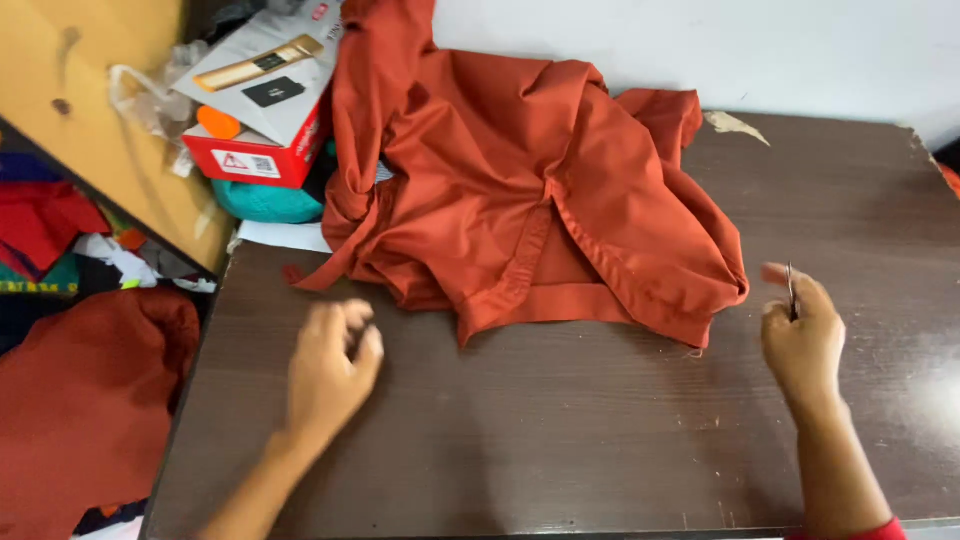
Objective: Trimming loose threads from an orange garment using thread clippers
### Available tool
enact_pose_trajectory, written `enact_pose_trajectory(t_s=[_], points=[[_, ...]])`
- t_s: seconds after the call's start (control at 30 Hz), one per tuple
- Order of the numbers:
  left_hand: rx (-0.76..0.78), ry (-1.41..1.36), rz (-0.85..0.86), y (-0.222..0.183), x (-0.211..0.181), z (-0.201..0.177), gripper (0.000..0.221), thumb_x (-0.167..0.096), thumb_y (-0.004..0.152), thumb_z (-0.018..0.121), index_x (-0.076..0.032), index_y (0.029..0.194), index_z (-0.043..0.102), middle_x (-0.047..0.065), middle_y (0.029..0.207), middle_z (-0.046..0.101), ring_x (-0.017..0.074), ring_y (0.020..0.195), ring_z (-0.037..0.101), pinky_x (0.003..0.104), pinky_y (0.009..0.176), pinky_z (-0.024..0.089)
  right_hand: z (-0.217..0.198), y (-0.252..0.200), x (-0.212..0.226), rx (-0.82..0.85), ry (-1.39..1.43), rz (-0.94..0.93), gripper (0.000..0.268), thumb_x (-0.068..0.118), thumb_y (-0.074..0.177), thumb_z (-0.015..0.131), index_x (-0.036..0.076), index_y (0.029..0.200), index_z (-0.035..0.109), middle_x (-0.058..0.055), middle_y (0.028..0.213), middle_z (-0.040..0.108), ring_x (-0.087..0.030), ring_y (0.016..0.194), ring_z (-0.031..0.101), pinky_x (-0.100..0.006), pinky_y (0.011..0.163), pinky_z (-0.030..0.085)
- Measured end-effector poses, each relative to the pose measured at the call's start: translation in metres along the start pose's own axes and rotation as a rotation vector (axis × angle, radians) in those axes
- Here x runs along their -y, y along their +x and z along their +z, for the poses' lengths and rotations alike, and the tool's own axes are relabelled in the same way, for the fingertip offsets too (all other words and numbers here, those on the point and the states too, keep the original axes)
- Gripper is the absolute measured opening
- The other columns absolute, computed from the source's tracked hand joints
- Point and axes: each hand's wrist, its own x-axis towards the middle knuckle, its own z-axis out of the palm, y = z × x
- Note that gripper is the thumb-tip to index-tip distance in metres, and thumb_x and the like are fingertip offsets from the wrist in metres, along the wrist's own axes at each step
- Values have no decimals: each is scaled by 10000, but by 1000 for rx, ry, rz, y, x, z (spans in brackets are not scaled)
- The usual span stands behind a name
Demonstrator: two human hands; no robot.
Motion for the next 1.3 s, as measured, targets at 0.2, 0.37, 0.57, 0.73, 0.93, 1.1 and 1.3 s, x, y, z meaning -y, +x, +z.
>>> enact_pose_trajectory(t_s=[0.2,0.37,0.57,0.73,0.93,1.1,1.3], points=[[-21,-101,177,-13,-56,56,808,-451,771,839,27,1285,440,207,1186,541,353,1135,526,393,799,580,49,-42,113,359,341,-60,160,127,966,677,120,1080,790,26,1062,798,-71,919,711,-221,851,540],[-133,-93,195,29,-50,99,580,-275,763,835,-93,1264,607,107,1082,597,325,978,627,410,834,561,103,-38,131,389,128,-119,344,144,875,715,183,1217,736,-69,1171,707,-381,979,720,-515,843,585],[79,-783,-573,43,-34,139,172,-251,918,725,-101,980,782,52,792,692,147,709,648,328,623,572,116,-34,108,451,-150,35,444,275,890,702,293,1333,668,39,1278,594,-343,976,732,-490,874,604],[65,-980,-642,37,-22,167,218,-273,972,695,-111,834,743,-40,627,559,68,625,545,290,594,577,124,-48,125,261,-113,-119,525,317,788,772,396,1297,672,90,1166,610,-228,968,731,-396,814,606],[35,-957,-641,32,-35,157,176,-271,991,650,-131,937,742,-52,742,588,57,732,530,266,650,574,154,-67,122,265,-74,-468,372,337,760,765,384,1120,685,88,1077,546,-216,595,726,-347,618,614],[-6,-1188,-735,18,-11,194,281,-232,1025,604,-80,1229,722,87,989,766,126,901,681,371,791,630,144,-82,123,332,-154,-525,375,338,734,773,342,1105,715,69,1095,568,-238,585,717,-370,594,599],[6,-1475,-862,36,-52,145,341,-221,1053,548,-32,1325,626,194,1194,726,287,1098,699,513,944,590,128,-79,145,552,-135,-345,494,296,714,805,357,1196,713,110,1176,599,-322,743,759,-441,722,620]])
